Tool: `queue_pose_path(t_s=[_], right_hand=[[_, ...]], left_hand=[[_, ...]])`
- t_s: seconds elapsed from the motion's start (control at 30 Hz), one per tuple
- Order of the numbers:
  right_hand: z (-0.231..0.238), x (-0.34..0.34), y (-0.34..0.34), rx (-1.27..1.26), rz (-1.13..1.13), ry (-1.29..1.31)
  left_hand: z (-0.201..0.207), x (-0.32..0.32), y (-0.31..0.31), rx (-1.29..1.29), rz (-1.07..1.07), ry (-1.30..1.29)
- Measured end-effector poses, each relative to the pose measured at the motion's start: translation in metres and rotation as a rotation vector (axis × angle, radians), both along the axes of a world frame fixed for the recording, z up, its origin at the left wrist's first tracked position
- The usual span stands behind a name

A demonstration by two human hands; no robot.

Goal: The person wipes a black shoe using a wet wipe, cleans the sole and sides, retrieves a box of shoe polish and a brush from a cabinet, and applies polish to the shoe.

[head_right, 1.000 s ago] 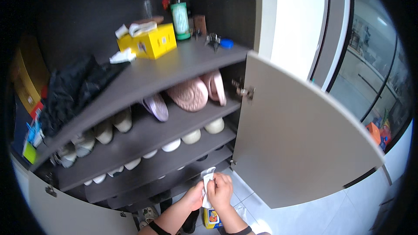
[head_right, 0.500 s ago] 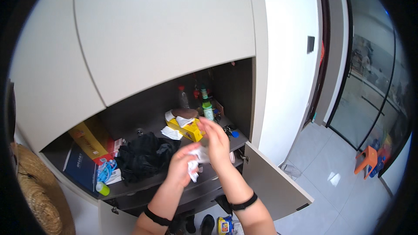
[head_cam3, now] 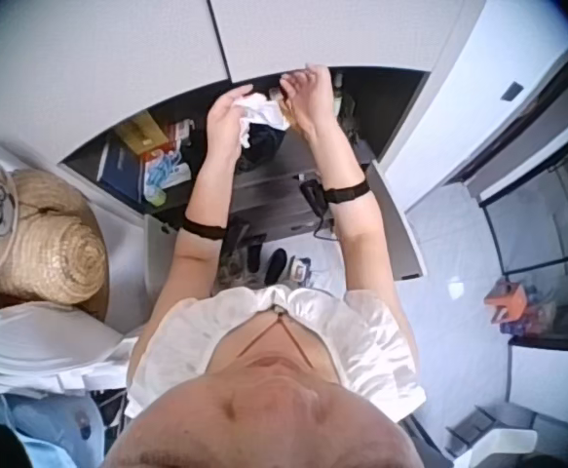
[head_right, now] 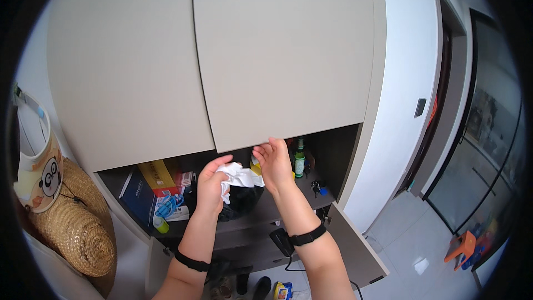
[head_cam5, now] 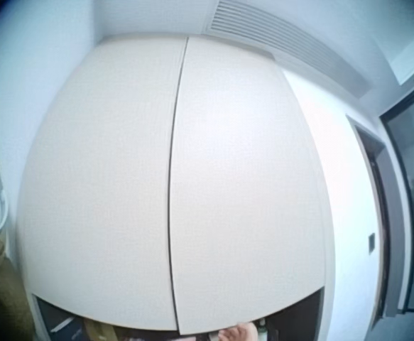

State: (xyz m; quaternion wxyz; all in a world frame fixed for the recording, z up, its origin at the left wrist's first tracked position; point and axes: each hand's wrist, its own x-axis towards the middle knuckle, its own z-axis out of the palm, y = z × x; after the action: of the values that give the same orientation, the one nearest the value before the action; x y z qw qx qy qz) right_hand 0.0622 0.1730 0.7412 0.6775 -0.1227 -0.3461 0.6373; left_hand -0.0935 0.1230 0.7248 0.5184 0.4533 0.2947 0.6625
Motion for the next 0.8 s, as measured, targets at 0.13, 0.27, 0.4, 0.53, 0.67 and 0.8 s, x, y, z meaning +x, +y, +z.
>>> queue_pose_path(t_s=[0.13, 0.27, 0.4, 0.53, 0.67, 0.8], right_hand=[[-0.01, 0.021, -0.038, 0.071, 0.023, 0.027], [-0.008, 0.048, -0.098, 0.076, -0.093, 0.179], [-0.016, 0.105, -0.128, 0.316, 0.127, 0.475], [-0.009, 0.146, -0.158, 0.327, 0.087, 0.569], [-0.003, 0.186, -0.169, 0.307, 0.052, 0.646], [-0.005, 0.224, -0.166, 0.312, 0.075, 0.633]], left_hand=[[-0.006, 0.015, -0.004, 0.044, -0.015, 0.131], [0.001, 0.035, -0.009, 0.152, -0.126, 0.221], [0.015, 0.063, -0.007, 0.223, -0.21, 0.283], [0.017, 0.091, 0.002, 0.233, -0.282, 0.326], [0.021, 0.124, 0.013, 0.266, -0.362, 0.346], [0.027, 0.16, 0.023, 0.375, -0.346, 0.45]])
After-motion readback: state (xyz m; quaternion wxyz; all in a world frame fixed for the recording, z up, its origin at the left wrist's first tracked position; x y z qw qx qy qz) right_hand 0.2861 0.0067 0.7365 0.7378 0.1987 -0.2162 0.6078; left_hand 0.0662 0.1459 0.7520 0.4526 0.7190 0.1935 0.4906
